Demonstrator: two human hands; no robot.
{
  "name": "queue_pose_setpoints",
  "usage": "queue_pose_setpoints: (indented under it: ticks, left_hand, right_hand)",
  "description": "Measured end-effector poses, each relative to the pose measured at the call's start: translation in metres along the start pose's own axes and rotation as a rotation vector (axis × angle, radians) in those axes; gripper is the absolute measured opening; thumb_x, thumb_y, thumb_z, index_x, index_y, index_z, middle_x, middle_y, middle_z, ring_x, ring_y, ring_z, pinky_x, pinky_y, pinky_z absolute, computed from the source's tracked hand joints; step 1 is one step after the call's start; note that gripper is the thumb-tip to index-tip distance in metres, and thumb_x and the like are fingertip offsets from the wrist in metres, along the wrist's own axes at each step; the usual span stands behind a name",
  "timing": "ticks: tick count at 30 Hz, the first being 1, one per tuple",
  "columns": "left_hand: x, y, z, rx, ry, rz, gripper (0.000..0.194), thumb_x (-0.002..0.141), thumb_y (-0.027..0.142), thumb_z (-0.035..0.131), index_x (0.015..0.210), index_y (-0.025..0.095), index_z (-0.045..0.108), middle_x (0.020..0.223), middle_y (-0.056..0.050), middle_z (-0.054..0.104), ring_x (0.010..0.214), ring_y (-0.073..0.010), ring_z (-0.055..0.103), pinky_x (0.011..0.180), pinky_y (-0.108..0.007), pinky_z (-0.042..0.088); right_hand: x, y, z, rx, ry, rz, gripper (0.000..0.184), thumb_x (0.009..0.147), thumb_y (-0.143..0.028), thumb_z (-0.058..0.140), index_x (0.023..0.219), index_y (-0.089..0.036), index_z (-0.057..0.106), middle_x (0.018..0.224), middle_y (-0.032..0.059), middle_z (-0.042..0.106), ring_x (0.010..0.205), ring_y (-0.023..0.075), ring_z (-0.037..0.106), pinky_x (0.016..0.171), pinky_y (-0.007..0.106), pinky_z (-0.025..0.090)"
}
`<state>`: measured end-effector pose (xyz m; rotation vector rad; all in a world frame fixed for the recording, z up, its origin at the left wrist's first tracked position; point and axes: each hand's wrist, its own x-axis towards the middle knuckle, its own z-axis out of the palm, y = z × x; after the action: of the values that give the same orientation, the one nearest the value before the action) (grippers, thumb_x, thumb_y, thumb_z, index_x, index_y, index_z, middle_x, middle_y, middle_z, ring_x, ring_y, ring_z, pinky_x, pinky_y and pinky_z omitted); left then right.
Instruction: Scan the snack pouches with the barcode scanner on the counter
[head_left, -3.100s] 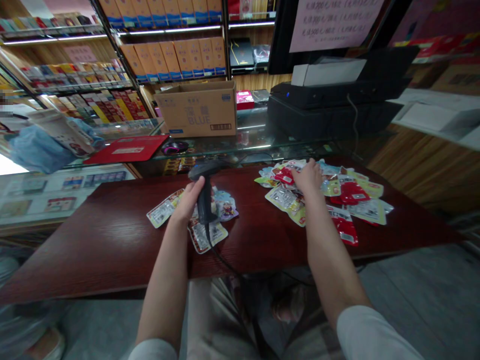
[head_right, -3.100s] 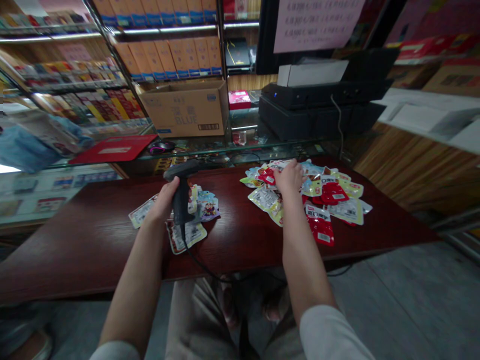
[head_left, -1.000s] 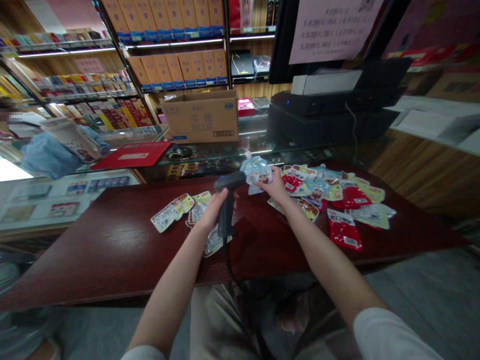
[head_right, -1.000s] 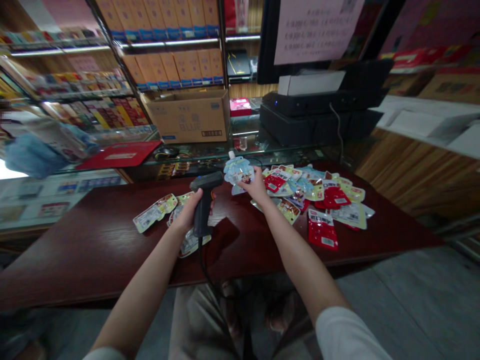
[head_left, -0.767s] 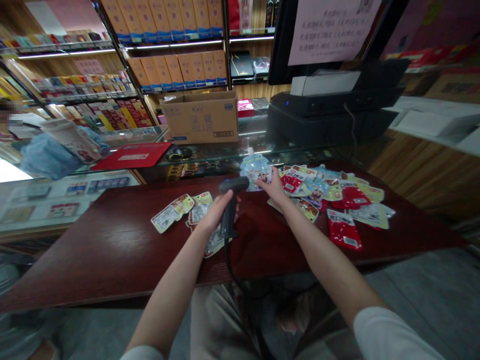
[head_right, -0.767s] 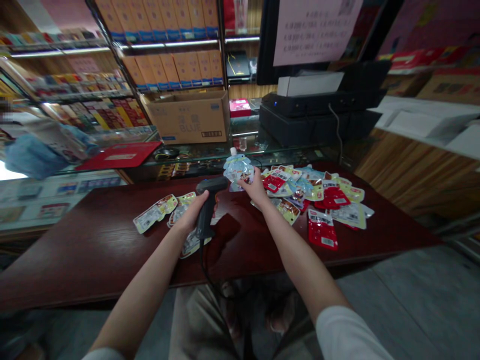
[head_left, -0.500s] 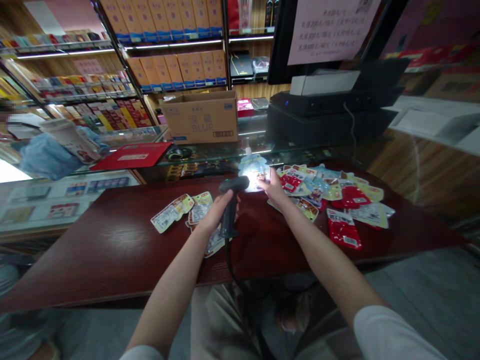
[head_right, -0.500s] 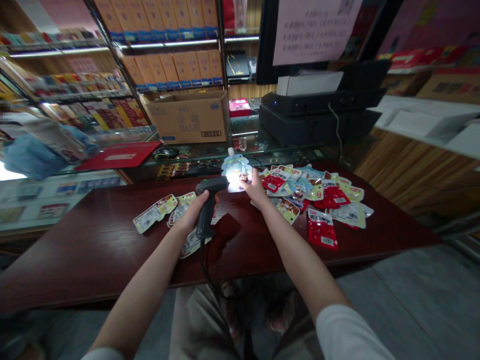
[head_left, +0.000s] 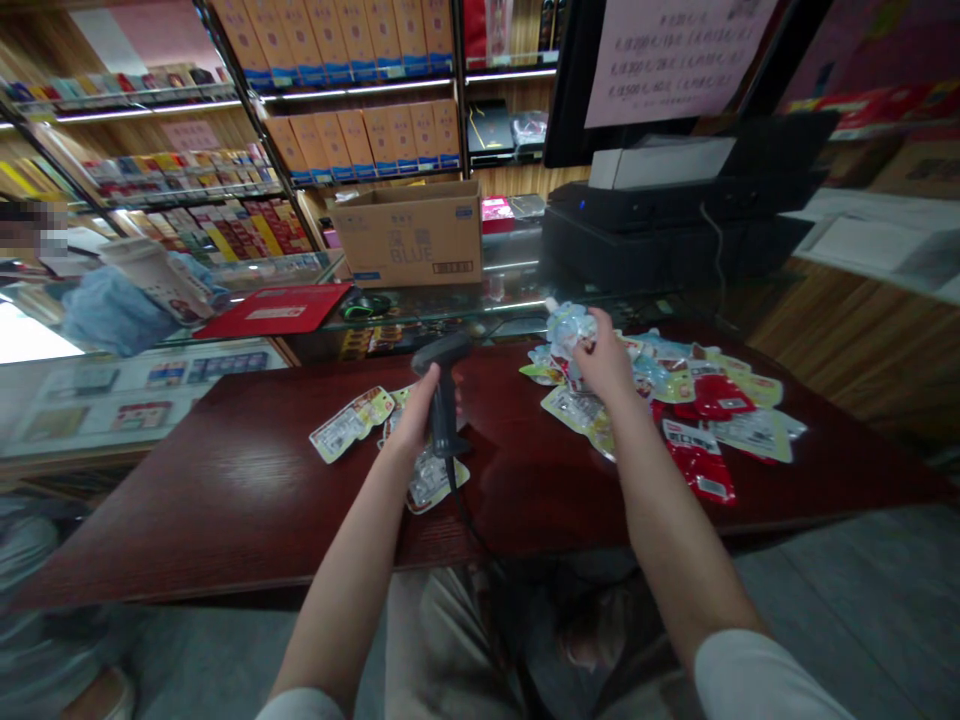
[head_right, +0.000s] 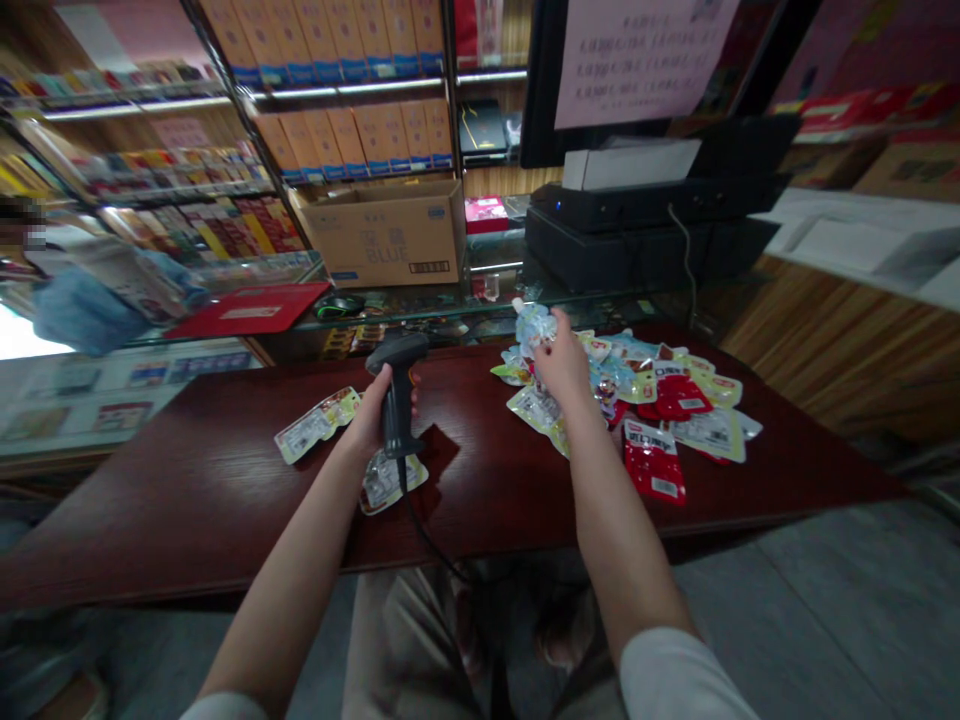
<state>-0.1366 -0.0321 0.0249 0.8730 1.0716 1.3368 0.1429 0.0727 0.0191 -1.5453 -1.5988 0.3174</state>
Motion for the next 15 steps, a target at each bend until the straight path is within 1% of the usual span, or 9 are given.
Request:
queue_pose_setpoints:
  ticks: [2, 4, 5, 7, 9, 11, 12, 13, 15]
  left_hand:
    - [0.000, 0.004, -0.003, -0.013, 0.024, 0.000, 0.065, 0.066, 0.075, 0.070, 0.089, 0.015, 0.067, 0.062, 0.001, 0.062, 0.047, -0.0091, 0.057, 0.044, -0.020, 0.045]
    - [0.000, 0.006, -0.005, -0.018, 0.034, 0.006, 0.064, 0.069, 0.075, 0.068, 0.090, 0.015, 0.067, 0.063, 0.001, 0.063, 0.048, -0.0093, 0.058, 0.044, -0.020, 0.045]
    - [0.000, 0.007, -0.006, -0.017, 0.037, 0.007, 0.064, 0.070, 0.075, 0.067, 0.090, 0.015, 0.067, 0.064, 0.001, 0.063, 0.048, -0.0094, 0.058, 0.044, -0.020, 0.045]
    - [0.001, 0.009, -0.008, -0.006, 0.054, 0.011, 0.063, 0.071, 0.075, 0.066, 0.090, 0.014, 0.066, 0.064, 0.001, 0.063, 0.049, -0.0096, 0.059, 0.044, -0.020, 0.044]
    - [0.001, 0.010, -0.011, 0.005, 0.068, 0.027, 0.063, 0.071, 0.075, 0.065, 0.090, 0.015, 0.066, 0.064, 0.001, 0.063, 0.049, -0.0098, 0.059, 0.045, -0.020, 0.045]
    - [0.001, 0.012, -0.014, 0.011, 0.063, 0.041, 0.064, 0.070, 0.075, 0.066, 0.090, 0.014, 0.067, 0.064, 0.000, 0.064, 0.049, -0.0100, 0.060, 0.046, -0.020, 0.045]
    - [0.001, 0.014, -0.016, 0.013, 0.056, 0.045, 0.064, 0.070, 0.075, 0.066, 0.090, 0.014, 0.067, 0.064, 0.000, 0.064, 0.049, -0.0100, 0.060, 0.046, -0.020, 0.045]
    - [0.000, 0.017, -0.018, 0.015, 0.048, 0.045, 0.064, 0.069, 0.075, 0.067, 0.089, 0.014, 0.067, 0.064, 0.000, 0.064, 0.049, -0.0100, 0.060, 0.046, -0.020, 0.045]
    - [-0.003, 0.023, -0.024, 0.020, 0.043, 0.046, 0.062, 0.070, 0.074, 0.067, 0.088, 0.015, 0.068, 0.064, 0.000, 0.064, 0.049, -0.0099, 0.059, 0.046, -0.020, 0.045]
  right_hand:
    - [0.003, 0.011, -0.013, -0.182, 0.042, 0.114, 0.064, 0.079, -0.026, 0.060, 0.140, -0.015, 0.045, 0.111, 0.0220, 0.066, 0.113, 0.0427, 0.059, 0.100, 0.063, 0.038]
    - [0.006, 0.022, -0.020, -0.295, 0.105, 0.180, 0.067, 0.078, -0.026, 0.061, 0.141, -0.011, 0.045, 0.124, 0.0285, 0.060, 0.121, 0.0470, 0.052, 0.100, 0.069, 0.032]
    - [0.007, 0.025, -0.022, -0.325, 0.126, 0.182, 0.065, 0.079, -0.026, 0.060, 0.141, -0.011, 0.047, 0.133, 0.0300, 0.054, 0.126, 0.0479, 0.049, 0.100, 0.070, 0.031]
    - [0.008, 0.029, -0.021, -0.343, 0.097, 0.131, 0.053, 0.082, -0.025, 0.056, 0.134, -0.016, 0.057, 0.143, 0.0263, 0.048, 0.129, 0.0456, 0.047, 0.102, 0.068, 0.031]
    - [0.009, 0.028, -0.018, -0.330, -0.027, 0.069, 0.036, 0.086, -0.026, 0.050, 0.117, -0.020, 0.068, 0.136, 0.0201, 0.056, 0.124, 0.0403, 0.052, 0.102, 0.063, 0.036]
    - [0.008, 0.026, -0.013, -0.319, -0.133, 0.065, 0.028, 0.088, -0.031, 0.050, 0.102, -0.021, 0.073, 0.121, 0.0168, 0.065, 0.116, 0.0374, 0.058, 0.100, 0.061, 0.039]
    - [0.008, 0.026, -0.012, -0.326, -0.149, 0.078, 0.026, 0.088, -0.033, 0.052, 0.096, -0.021, 0.073, 0.115, 0.0160, 0.067, 0.113, 0.0371, 0.059, 0.099, 0.062, 0.039]
    - [0.008, 0.027, -0.011, -0.340, -0.134, 0.091, 0.024, 0.087, -0.034, 0.054, 0.092, -0.021, 0.073, 0.111, 0.0156, 0.069, 0.111, 0.0372, 0.060, 0.099, 0.063, 0.038]
    - [0.008, 0.028, -0.012, -0.368, -0.053, 0.097, 0.019, 0.085, -0.031, 0.057, 0.086, -0.020, 0.072, 0.106, 0.0151, 0.069, 0.109, 0.0373, 0.059, 0.101, 0.067, 0.033]
